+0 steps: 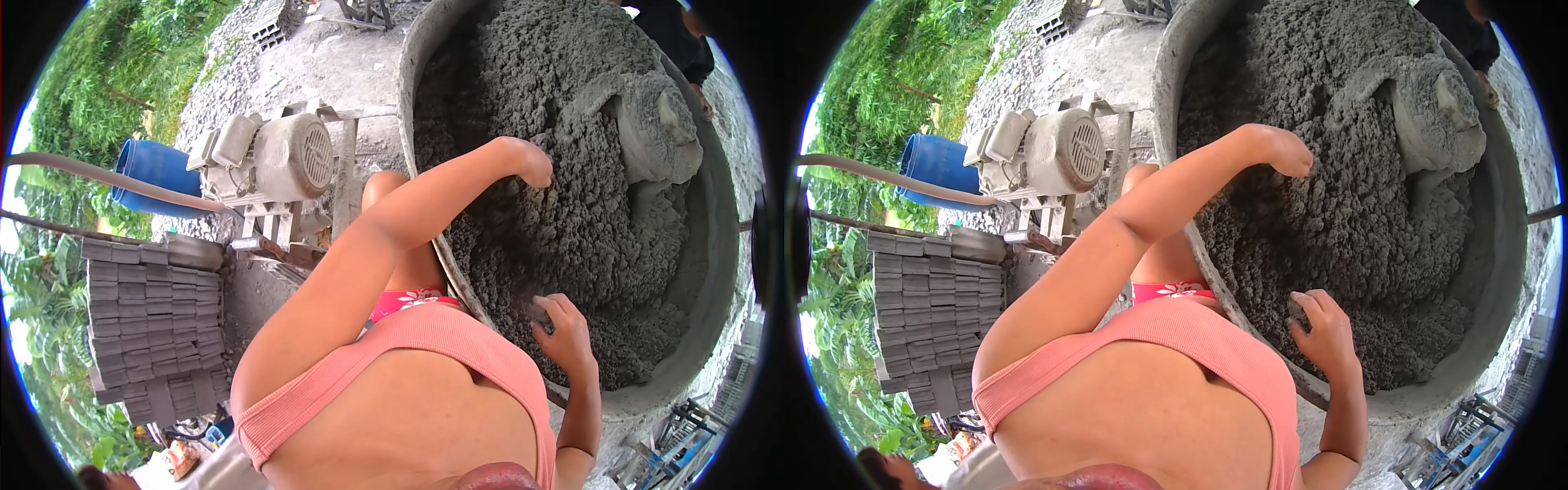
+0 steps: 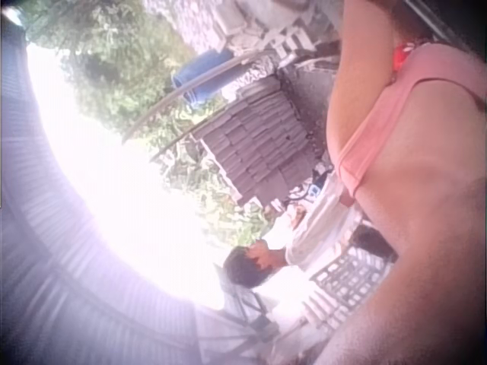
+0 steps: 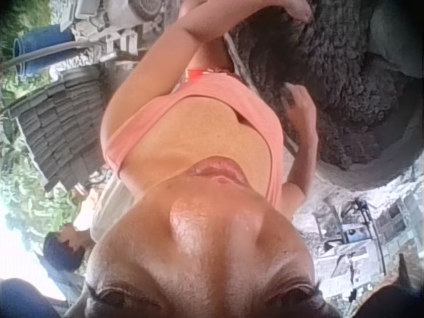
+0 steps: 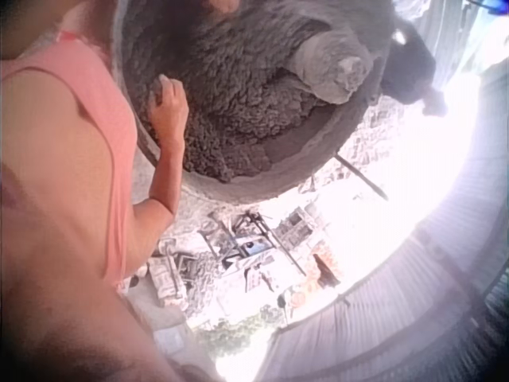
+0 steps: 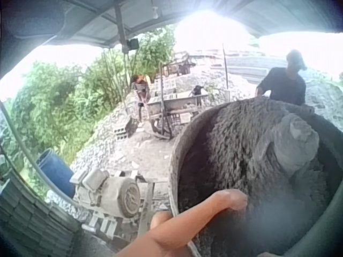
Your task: The person mixes the concrete mixture inside a mechanical mixer by hand and picks out solid clumps from the drum.
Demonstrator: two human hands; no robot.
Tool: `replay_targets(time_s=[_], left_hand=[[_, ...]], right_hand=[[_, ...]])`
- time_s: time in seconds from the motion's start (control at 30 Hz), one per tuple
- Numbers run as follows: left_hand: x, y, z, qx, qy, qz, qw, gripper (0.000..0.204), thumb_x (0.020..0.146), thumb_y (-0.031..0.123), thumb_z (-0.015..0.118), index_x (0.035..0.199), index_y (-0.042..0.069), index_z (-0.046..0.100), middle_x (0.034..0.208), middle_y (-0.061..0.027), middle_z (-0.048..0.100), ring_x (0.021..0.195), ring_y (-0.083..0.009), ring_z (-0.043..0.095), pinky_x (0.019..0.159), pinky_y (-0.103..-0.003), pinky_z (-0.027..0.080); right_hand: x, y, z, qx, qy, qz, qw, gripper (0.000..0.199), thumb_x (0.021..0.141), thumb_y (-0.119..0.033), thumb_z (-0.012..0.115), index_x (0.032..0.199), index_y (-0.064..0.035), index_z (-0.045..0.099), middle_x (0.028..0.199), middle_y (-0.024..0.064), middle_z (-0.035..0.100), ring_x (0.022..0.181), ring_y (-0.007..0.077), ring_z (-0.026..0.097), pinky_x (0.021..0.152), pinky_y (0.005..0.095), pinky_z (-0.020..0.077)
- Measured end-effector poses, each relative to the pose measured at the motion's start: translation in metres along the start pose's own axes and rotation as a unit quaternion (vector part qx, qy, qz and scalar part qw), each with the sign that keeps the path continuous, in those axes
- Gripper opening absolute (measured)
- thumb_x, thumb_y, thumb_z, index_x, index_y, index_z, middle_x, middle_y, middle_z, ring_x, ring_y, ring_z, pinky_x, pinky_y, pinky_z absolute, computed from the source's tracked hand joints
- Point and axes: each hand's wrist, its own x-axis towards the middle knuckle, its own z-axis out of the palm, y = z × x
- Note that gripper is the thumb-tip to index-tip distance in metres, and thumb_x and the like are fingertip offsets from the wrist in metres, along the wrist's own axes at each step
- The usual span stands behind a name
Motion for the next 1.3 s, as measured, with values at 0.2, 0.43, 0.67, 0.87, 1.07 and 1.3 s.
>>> replay_targets(time_s=[0.2,0.43,0.67,0.87,1.07,1.3], left_hand=[[0.0,-0.008,0.006,-0.021,0.024,-0.021,0.999,0.046,0.094,0.033,0.042,0.124,0.004,0.062,0.126,-0.0134,0.062,0.116,-0.034,0.057,0.095,-0.046,0.045],[0.011,-0.014,0.01,-0.009,0.005,-0.009,1.0,0.045,0.093,0.032,0.043,0.12,0.003,0.065,0.124,-0.0133,0.064,0.113,-0.0341,0.058,0.093,-0.047,0.046],[-0.001,-0.019,0.003,-0.032,0.058,-0.012,0.998,0.04,0.09,0.025,0.044,0.113,0.003,0.068,0.112,-0.0156,0.067,0.103,-0.0347,0.062,0.087,-0.047,0.048],[-0.023,-0.036,-0.008,-0.118,0.261,0.03,0.958,0.036,0.089,0.021,0.047,0.114,0.007,0.068,0.106,-0.0147,0.069,0.1,-0.0322,0.064,0.09,-0.041,0.049],[-0.042,-0.054,-0.022,-0.135,0.4,0.041,0.905,0.031,0.087,0.019,0.049,0.103,0.005,0.072,0.088,-0.0142,0.071,0.084,-0.0307,0.067,0.079,-0.04,0.053],[-0.052,-0.055,-0.026,-0.141,0.591,-0.05,0.793,0.023,0.088,0.021,0.059,0.09,0.004,0.074,0.072,-0.0107,0.07,0.064,-0.0257,0.066,0.061,-0.038,0.051]], right_hand=[[0.002,-0.001,0.001,-0.001,-0.01,-0.011,1.0,0.041,0.069,-0.004,0.074,0.109,-0.0035,0.063,0.103,0.0133,0.062,0.096,0.0329,0.062,0.082,0.0401,0.0522],[0.003,-0.001,0.001,-0.003,-0.003,-0.013,1.0,0.041,0.069,-0.003,0.073,0.108,-0.0032,0.063,0.102,0.0133,0.062,0.096,0.033,0.062,0.082,0.0401,0.0523],[0.005,-0.003,0.002,0.0,0.003,-0.015,1.0,0.042,0.067,-0.001,0.072,0.108,-0.0022,0.063,0.102,0.0149,0.062,0.094,0.0349,0.063,0.081,0.04,0.0526],[0.009,-0.004,0.004,-0.009,0.007,-0.013,1.0,0.042,0.068,-0.003,0.073,0.109,-0.0037,0.063,0.102,0.0137,0.062,0.095,0.0338,0.063,0.081,0.0401,0.0526],[0.014,-0.005,0.009,-0.007,0.019,-0.023,1.0,0.041,0.068,-0.004,0.073,0.108,-0.0044,0.063,0.102,0.0135,0.062,0.095,0.0334,0.063,0.08,0.0404,0.0528],[0.013,-0.006,0.013,-0.01,0.049,-0.064,0.997,0.043,0.067,-0.003,0.074,0.108,-0.0037,0.062,0.103,0.0143,0.063,0.093,0.0345,0.063,0.08,0.0415,0.0529]])
